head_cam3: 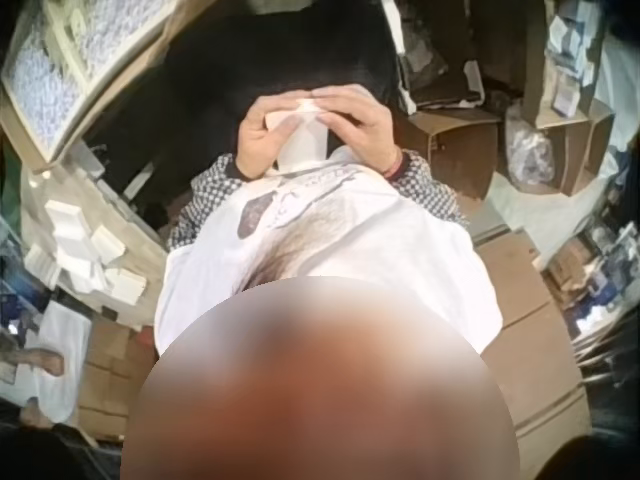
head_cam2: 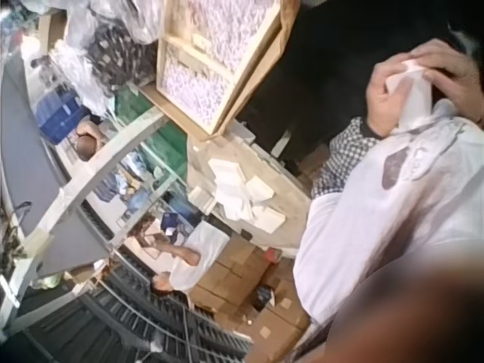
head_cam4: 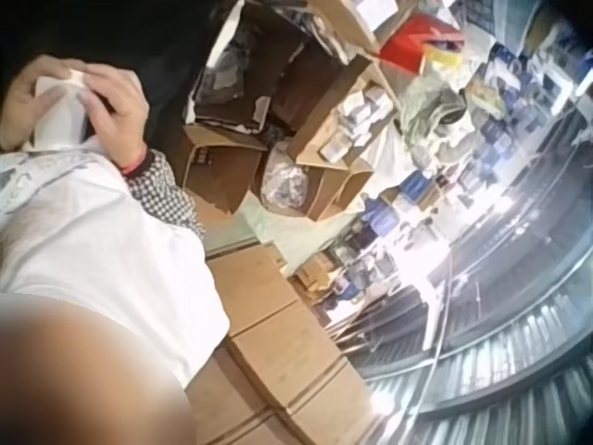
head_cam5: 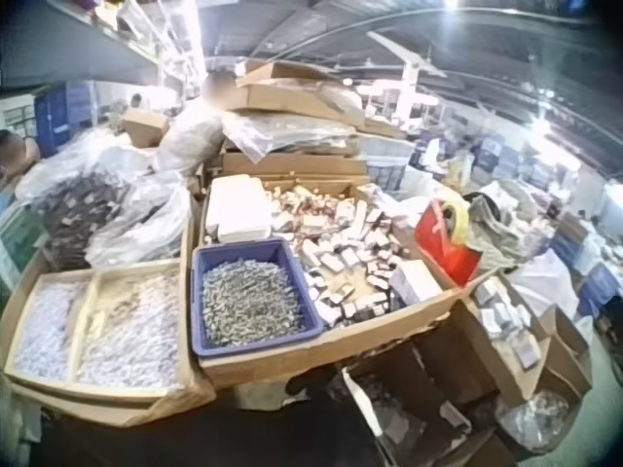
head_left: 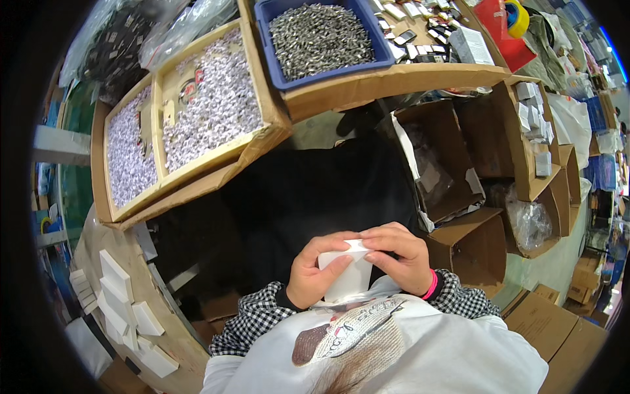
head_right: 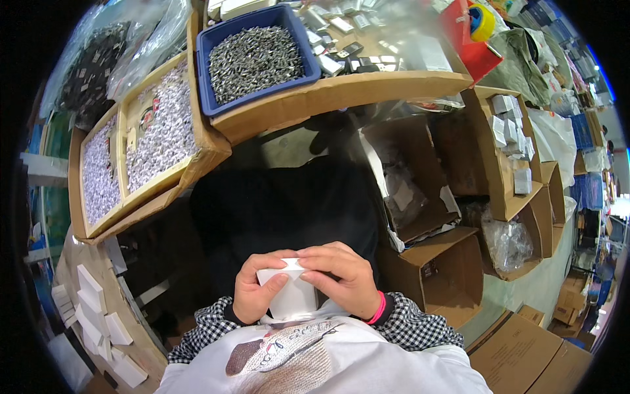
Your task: The person repeatedly picks small white rectangular components from a tray, places them into a white paper sleeve, folds the sleeve closed, and sets the finished unit aside. The person also uses a red tape dispenser to apply tape to the sleeves. The process is repeated multiple times in a consistent sequence.
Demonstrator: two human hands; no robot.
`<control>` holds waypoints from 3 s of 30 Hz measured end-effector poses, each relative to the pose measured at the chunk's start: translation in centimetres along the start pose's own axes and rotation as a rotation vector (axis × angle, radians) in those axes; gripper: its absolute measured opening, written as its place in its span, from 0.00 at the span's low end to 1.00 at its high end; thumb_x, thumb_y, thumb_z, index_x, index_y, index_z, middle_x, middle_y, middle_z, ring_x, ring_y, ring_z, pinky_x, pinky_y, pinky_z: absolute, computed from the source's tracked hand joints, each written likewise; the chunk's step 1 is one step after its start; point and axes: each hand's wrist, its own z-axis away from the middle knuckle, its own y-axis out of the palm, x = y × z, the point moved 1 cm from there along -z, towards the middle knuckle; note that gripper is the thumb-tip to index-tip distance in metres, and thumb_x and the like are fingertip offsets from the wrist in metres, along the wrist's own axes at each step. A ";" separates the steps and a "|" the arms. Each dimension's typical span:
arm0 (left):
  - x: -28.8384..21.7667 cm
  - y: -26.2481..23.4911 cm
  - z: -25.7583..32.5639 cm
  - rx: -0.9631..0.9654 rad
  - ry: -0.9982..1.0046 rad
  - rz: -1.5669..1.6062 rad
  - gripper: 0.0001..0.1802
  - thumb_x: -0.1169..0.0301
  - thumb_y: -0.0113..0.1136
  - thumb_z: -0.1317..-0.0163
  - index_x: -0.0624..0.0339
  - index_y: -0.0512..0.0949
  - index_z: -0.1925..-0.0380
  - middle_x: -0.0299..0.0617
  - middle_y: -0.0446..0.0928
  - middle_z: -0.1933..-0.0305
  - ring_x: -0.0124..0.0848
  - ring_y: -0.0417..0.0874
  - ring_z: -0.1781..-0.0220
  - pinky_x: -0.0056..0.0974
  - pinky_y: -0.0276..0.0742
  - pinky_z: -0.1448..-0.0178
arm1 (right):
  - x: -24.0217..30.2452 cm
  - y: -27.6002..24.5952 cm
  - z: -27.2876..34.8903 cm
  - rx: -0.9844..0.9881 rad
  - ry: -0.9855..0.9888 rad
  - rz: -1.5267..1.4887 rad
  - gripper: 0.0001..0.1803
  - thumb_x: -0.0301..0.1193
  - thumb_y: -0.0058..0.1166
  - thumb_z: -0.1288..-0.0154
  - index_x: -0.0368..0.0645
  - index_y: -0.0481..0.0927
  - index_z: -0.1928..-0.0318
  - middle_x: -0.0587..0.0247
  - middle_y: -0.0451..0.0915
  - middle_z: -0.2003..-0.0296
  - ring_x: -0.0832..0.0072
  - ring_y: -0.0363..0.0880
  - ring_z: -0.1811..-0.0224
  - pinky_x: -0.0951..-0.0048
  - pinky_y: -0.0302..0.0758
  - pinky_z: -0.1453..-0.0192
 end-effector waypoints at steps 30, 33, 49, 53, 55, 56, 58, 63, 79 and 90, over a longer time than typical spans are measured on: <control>2.5 -0.6 0.4 -0.181 -0.107 0.075 0.10 0.83 0.53 0.38 0.63 0.74 0.57 0.54 0.78 0.50 0.38 0.78 0.48 0.41 0.72 0.41 | 0.7 -28.1 -19.0 -0.779 0.066 -0.215 0.18 0.34 0.55 0.35 0.29 0.79 0.55 0.64 0.80 0.60 0.80 0.73 0.56 0.77 0.66 0.48; 2.4 -0.6 0.6 -0.191 -0.115 0.066 0.10 0.83 0.53 0.38 0.63 0.73 0.57 0.53 0.78 0.50 0.38 0.79 0.49 0.41 0.73 0.42 | 1.2 -27.7 -18.5 -0.818 0.060 -0.191 0.15 0.38 0.54 0.35 0.37 0.81 0.61 0.70 0.77 0.65 0.84 0.68 0.63 0.80 0.63 0.56; 1.8 -0.2 0.4 -0.187 -0.112 0.072 0.11 0.84 0.53 0.39 0.63 0.73 0.57 0.53 0.78 0.50 0.38 0.78 0.48 0.41 0.72 0.41 | -1.7 -25.1 -15.7 -0.775 0.103 -0.591 0.11 0.36 0.58 0.37 0.44 0.77 0.58 0.70 0.80 0.66 0.84 0.74 0.67 0.81 0.69 0.62; 1.6 -0.3 0.6 -0.108 -0.068 0.044 0.14 0.84 0.53 0.40 0.62 0.72 0.54 0.55 0.76 0.47 0.40 0.77 0.46 0.43 0.70 0.39 | -3.6 -24.0 -16.6 -0.876 0.032 -0.653 0.11 0.36 0.60 0.38 0.44 0.77 0.59 0.70 0.80 0.66 0.85 0.73 0.68 0.82 0.69 0.62; 1.6 -0.4 0.6 -0.119 -0.093 0.050 0.15 0.84 0.54 0.41 0.62 0.71 0.53 0.55 0.75 0.46 0.40 0.76 0.45 0.43 0.70 0.39 | -4.4 -23.3 -17.3 -0.877 -0.038 -0.649 0.11 0.36 0.60 0.37 0.45 0.78 0.60 0.71 0.80 0.66 0.85 0.71 0.69 0.82 0.68 0.61; 1.6 -0.4 0.6 -0.123 -0.104 0.052 0.16 0.84 0.54 0.41 0.62 0.71 0.53 0.56 0.74 0.45 0.41 0.76 0.45 0.43 0.69 0.39 | -4.7 -23.0 -17.5 -0.897 -0.048 -0.656 0.10 0.37 0.59 0.37 0.46 0.77 0.60 0.73 0.80 0.67 0.85 0.72 0.69 0.81 0.68 0.61; 1.4 -0.3 0.5 -0.103 -0.050 0.018 0.16 0.85 0.54 0.41 0.62 0.70 0.52 0.55 0.74 0.45 0.40 0.76 0.45 0.42 0.70 0.39 | -5.1 -22.9 -17.8 -0.911 -0.036 -0.689 0.10 0.38 0.59 0.36 0.47 0.77 0.59 0.76 0.80 0.67 0.85 0.71 0.69 0.80 0.68 0.60; 0.4 0.1 0.1 -0.164 -0.082 -0.134 0.14 0.81 0.57 0.41 0.60 0.68 0.57 0.56 0.76 0.48 0.37 0.78 0.48 0.39 0.74 0.43 | -5.6 -23.3 -17.7 -0.845 -0.015 -0.779 0.10 0.32 0.60 0.39 0.43 0.78 0.59 0.73 0.77 0.70 0.84 0.70 0.71 0.81 0.66 0.63; -0.5 -1.7 0.3 -0.343 0.105 -0.419 0.14 0.80 0.57 0.40 0.61 0.70 0.54 0.49 0.76 0.47 0.33 0.78 0.49 0.34 0.74 0.46 | 0.1 -2.0 -6.0 0.025 0.564 -0.682 0.11 0.27 0.55 0.36 0.42 0.73 0.53 0.69 0.78 0.69 0.84 0.73 0.69 0.83 0.69 0.62; -2.5 -0.9 0.6 -0.262 0.100 -0.634 0.25 0.77 0.56 0.41 0.58 0.60 0.44 0.49 0.76 0.48 0.39 0.82 0.54 0.38 0.77 0.51 | 1.5 4.1 -2.8 -0.014 0.680 -0.952 0.26 0.25 0.56 0.36 0.43 0.62 0.41 0.63 0.79 0.69 0.80 0.73 0.68 0.82 0.70 0.60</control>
